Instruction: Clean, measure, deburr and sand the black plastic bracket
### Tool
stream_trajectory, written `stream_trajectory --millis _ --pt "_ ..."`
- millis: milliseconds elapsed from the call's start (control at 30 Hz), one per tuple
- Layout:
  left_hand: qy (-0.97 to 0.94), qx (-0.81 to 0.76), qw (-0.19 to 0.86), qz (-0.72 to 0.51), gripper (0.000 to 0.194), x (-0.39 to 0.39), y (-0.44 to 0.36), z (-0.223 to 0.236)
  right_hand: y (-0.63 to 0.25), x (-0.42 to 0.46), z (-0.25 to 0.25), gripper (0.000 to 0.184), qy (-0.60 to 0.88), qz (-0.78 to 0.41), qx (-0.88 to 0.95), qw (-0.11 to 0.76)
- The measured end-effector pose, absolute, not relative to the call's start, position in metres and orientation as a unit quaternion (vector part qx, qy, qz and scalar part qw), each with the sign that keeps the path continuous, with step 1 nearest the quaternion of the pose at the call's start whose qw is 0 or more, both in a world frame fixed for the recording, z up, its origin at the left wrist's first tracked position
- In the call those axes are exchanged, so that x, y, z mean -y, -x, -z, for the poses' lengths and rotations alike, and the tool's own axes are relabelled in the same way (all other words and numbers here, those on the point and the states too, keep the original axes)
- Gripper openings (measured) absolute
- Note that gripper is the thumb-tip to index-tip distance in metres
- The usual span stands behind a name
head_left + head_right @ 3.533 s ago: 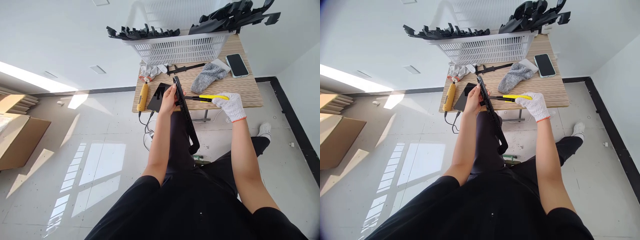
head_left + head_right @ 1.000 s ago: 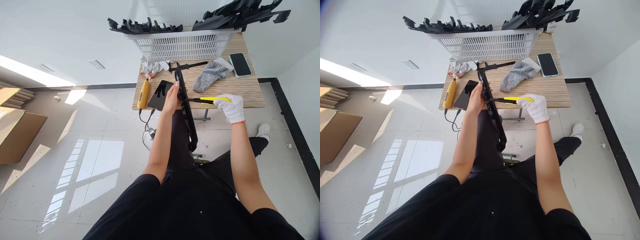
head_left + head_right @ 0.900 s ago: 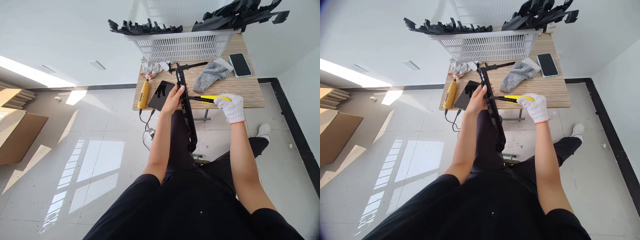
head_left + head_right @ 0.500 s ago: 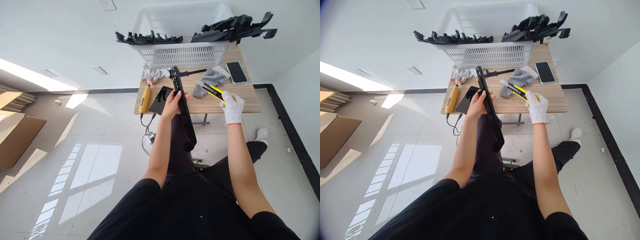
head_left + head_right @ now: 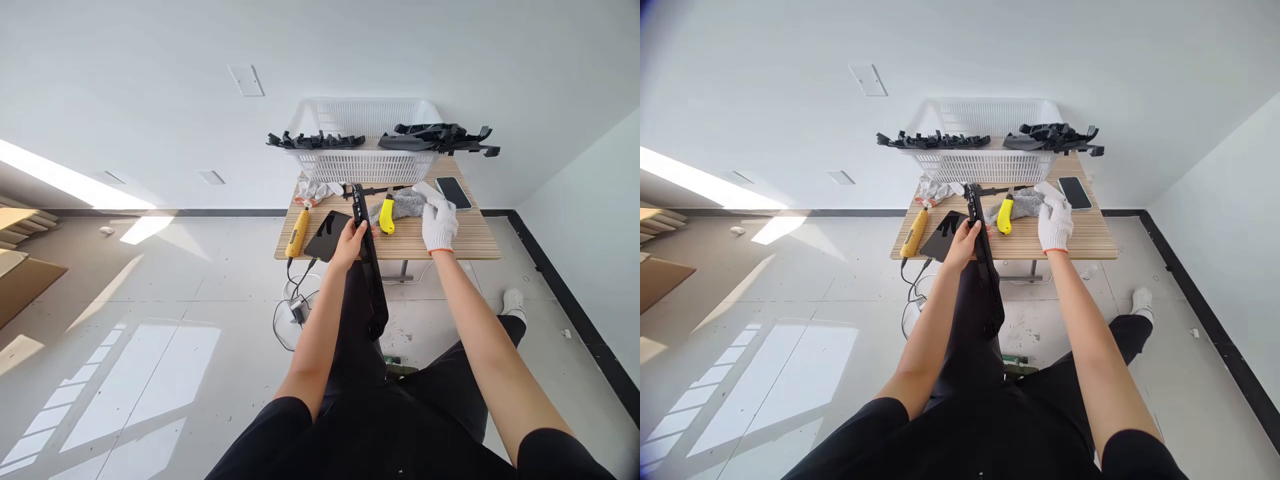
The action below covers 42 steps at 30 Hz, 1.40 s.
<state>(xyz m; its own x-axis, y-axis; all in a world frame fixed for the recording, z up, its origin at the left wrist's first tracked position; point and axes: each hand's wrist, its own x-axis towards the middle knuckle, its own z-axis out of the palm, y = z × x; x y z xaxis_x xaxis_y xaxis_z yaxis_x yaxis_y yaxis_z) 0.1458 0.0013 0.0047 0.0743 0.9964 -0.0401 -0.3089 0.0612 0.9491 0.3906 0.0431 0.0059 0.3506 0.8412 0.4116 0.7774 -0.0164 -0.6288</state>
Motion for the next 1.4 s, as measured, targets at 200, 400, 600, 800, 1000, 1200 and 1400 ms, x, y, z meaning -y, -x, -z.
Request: stream_trajectory --millis 200,400,600,800,1000,1200,1400 --pt "-0.409 -0.410 0.611 -0.540 0.031 -0.002 -0.148 -0.006 -0.414 -0.085 -0.022 0.044 0.747 0.073 0.614 0.244" --pt "-0.415 -0.413 0.609 -0.535 0.032 -0.003 -0.149 -0.008 -0.413 -0.096 -0.018 0.049 0.730 0.093 0.659 0.152" --pt "-0.412 -0.411 0.595 -0.555 0.026 -0.003 -0.150 -0.005 -0.417 -0.071 -0.011 0.049 0.737 0.055 0.654 0.162" --pt "-0.403 -0.432 0.580 -0.561 0.027 0.000 -0.152 -0.008 -0.415 -0.082 -0.013 0.068 0.736 0.066 0.655 0.157" --pt "-0.407 -0.442 0.576 -0.554 0.028 0.004 -0.153 -0.014 -0.412 -0.115 -0.020 0.066 0.756 0.053 0.635 0.148" --pt "-0.427 -0.433 0.559 -0.564 0.026 0.004 -0.151 -0.009 -0.412 -0.100 -0.027 0.077 0.810 0.006 0.497 0.311" --pt "-0.465 -0.431 0.489 -0.600 0.024 0.005 -0.159 -0.001 -0.363 -0.030 -0.025 0.080 0.708 -0.001 0.514 0.484"
